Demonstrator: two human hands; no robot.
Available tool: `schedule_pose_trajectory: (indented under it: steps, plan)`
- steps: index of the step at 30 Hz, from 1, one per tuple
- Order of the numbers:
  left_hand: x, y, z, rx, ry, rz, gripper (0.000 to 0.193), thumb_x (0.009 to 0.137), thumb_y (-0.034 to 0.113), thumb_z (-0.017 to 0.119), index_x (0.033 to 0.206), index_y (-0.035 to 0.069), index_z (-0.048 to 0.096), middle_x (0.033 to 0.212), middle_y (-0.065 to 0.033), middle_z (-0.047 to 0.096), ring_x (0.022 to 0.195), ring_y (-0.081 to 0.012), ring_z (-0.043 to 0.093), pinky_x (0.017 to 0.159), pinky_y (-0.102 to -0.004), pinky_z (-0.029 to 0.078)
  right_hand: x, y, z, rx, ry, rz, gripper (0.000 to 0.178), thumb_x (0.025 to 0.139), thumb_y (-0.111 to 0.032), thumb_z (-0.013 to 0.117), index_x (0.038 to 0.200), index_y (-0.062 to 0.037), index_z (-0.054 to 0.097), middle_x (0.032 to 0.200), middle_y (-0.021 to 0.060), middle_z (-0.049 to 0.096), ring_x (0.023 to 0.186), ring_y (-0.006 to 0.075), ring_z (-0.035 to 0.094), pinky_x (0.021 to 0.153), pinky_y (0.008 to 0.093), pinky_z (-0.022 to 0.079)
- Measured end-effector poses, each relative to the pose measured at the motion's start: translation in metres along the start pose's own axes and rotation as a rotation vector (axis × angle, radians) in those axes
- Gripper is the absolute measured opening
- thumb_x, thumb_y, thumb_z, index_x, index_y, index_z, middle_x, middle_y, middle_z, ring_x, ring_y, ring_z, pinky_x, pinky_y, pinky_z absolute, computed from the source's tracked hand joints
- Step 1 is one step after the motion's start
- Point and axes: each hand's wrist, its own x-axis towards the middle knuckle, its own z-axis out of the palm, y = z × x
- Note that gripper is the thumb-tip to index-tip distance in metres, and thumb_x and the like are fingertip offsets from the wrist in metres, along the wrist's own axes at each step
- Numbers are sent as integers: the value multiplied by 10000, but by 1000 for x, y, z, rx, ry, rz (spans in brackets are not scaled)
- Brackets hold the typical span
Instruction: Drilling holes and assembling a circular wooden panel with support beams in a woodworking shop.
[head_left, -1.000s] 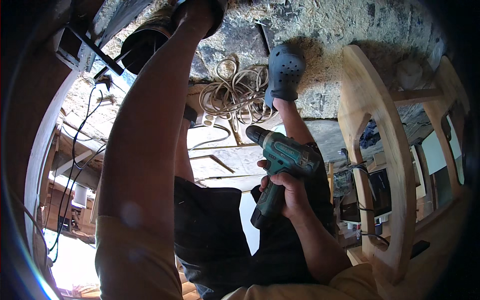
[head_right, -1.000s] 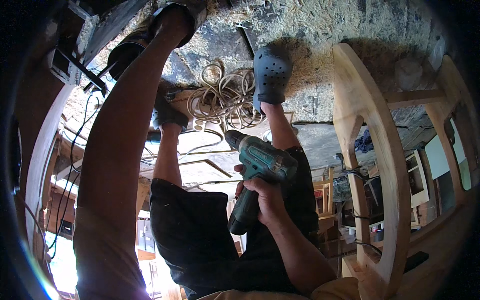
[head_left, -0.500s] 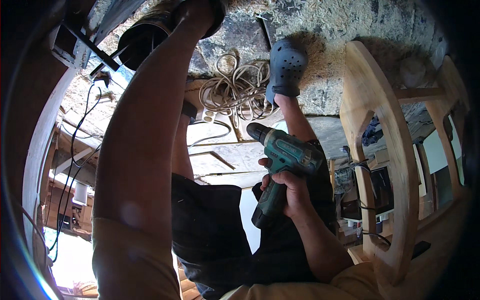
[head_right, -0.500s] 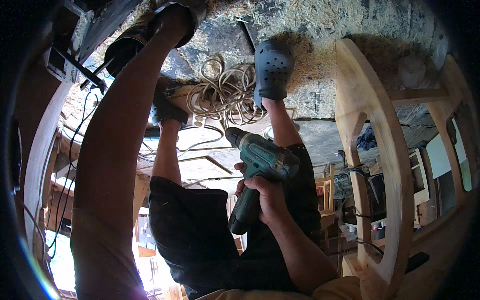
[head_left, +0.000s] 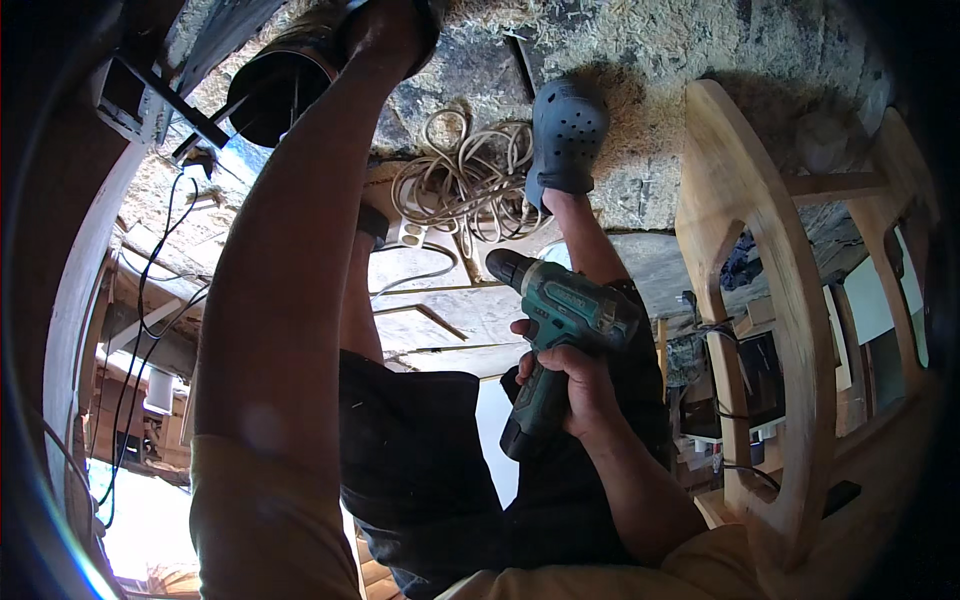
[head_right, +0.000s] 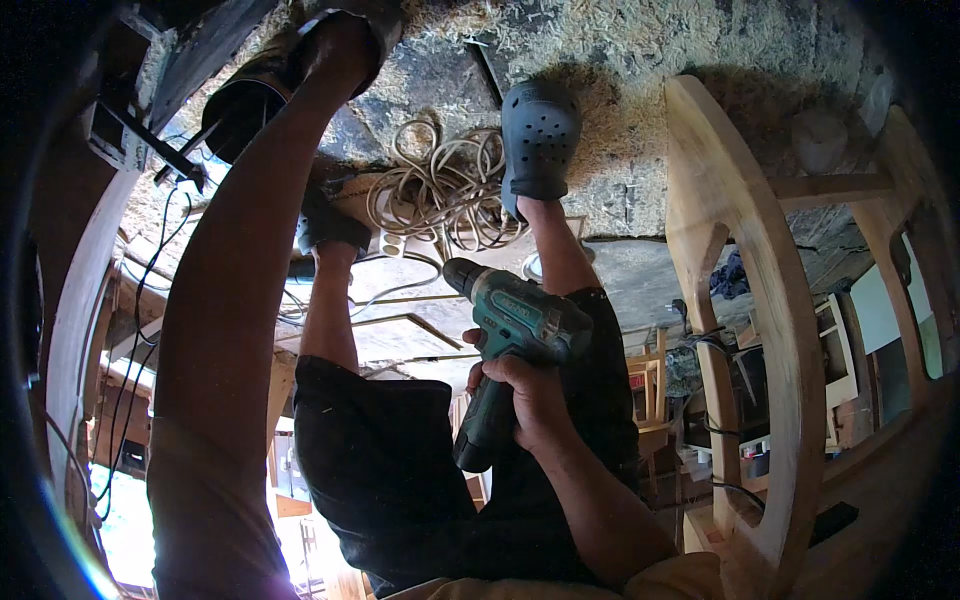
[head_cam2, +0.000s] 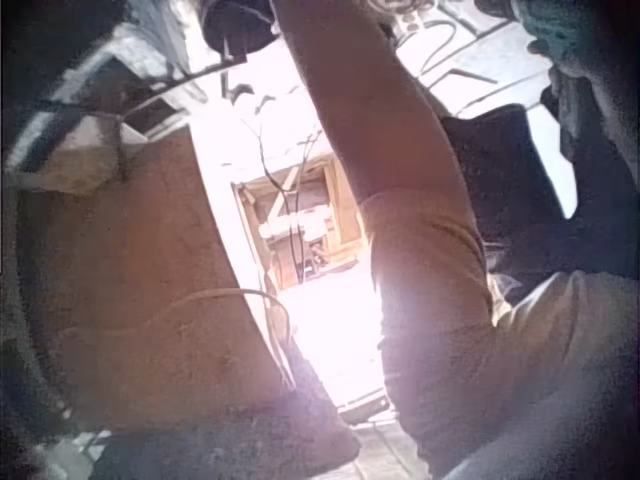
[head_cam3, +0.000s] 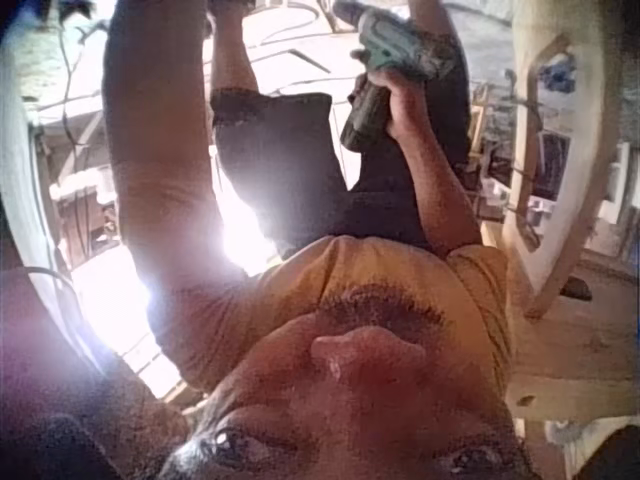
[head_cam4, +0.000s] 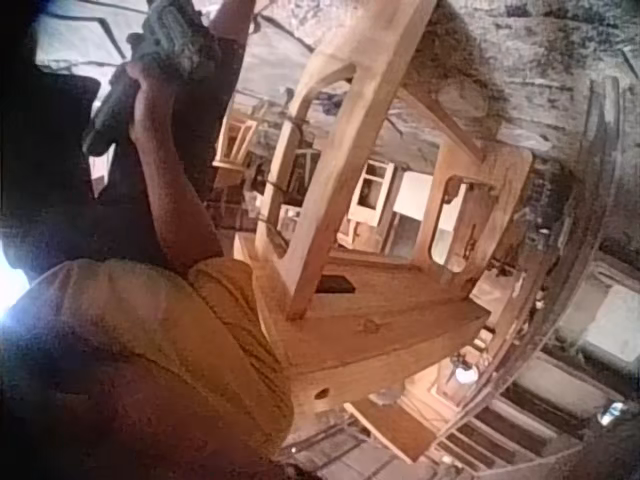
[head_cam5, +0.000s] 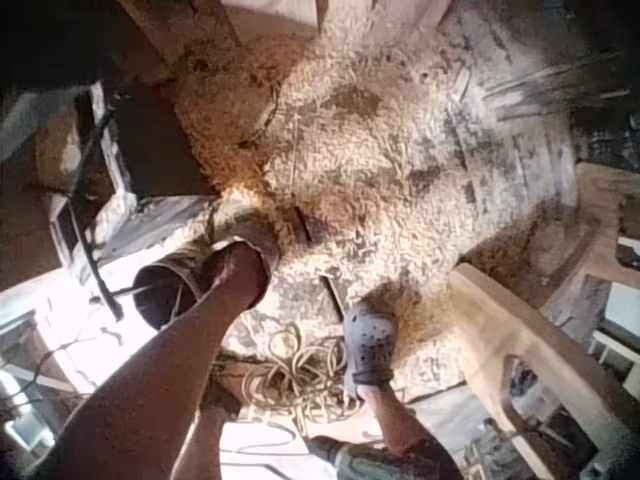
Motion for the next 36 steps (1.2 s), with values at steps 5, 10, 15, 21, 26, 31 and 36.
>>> schedule_pose_trajectory:
  steps: [5, 10, 15, 21, 26, 31, 36]
  plan:
    - [0, -9, 47, 13, 314, -81, 266, 867, 269, 519, 998, 127, 701, 1026, -119, 673, 924, -280, 642, 812, -419, 492, 2, 4, 10, 36, -3, -17, 573, 670, -13, 559, 1228, -5, 430, 1051, 168, 589, 647, 199, 599, 601, 326, 519]
    - [7, 16, -10, -90, -30, -74, 283, 872, 271, 507, 1032, 129, 692, 1086, -137, 650, 986, -273, 621, 820, -456, 479, 2, -1, -3, 16, 42, -36, 567, 679, -22, 561, 1230, -3, 431, 1042, 162, 593, 655, 192, 600, 602, 324, 516]
    - [-17, -2, -38, 61, -168, 23, 330, 901, 189, 462, 1157, 36, 605, 1198, -185, 568, 1095, -311, 534, 935, -482, 403, -4, 5, -4, -1, 88, 88, 440, 692, -59, 589, 1124, 5, 539, 985, 121, 606, 686, 177, 573, 622, 319, 499]
    - [-45, 93, -55, 51, 161, 211, 290, 924, 198, 422, 1122, 62, 584, 1140, -215, 566, 1049, -297, 555, 938, -413, 419, 3, 19, 10, 8, 16, -3, 278, 671, -34, 590, 946, 8, 599, 768, 71, 589, 626, 170, 558, 593, 316, 465]
    - [-22, 105, -2, -86, 127, 132, 290, 924, 198, 423, 1119, 59, 585, 1128, -215, 573, 1031, -302, 566, 917, -418, 435, 6, 15, -8, 75, 47, -37, 325, 660, -18, 579, 984, 6, 574, 723, 68, 571, 578, 159, 554, 558, 303, 456]
    - [-30, 82, 40, -148, -4, 48, 290, 924, 197, 423, 1116, 55, 586, 1116, -214, 579, 1014, -307, 576, 895, -424, 451, 6, 14, -10, 24, 19, -39, 312, 667, -31, 565, 977, 0, 572, 687, 54, 556, 564, 151, 546, 543, 290, 446]
    - [-36, 55, 60, -199, -145, -46, 290, 923, 197, 423, 1113, 52, 587, 1104, -213, 586, 996, -312, 587, 873, -429, 467, 9, 22, -8, 68, 34, -67, 292, 665, -29, 568, 955, 2, 586, 689, 58, 573, 547, 153, 547, 546, 292, 449]
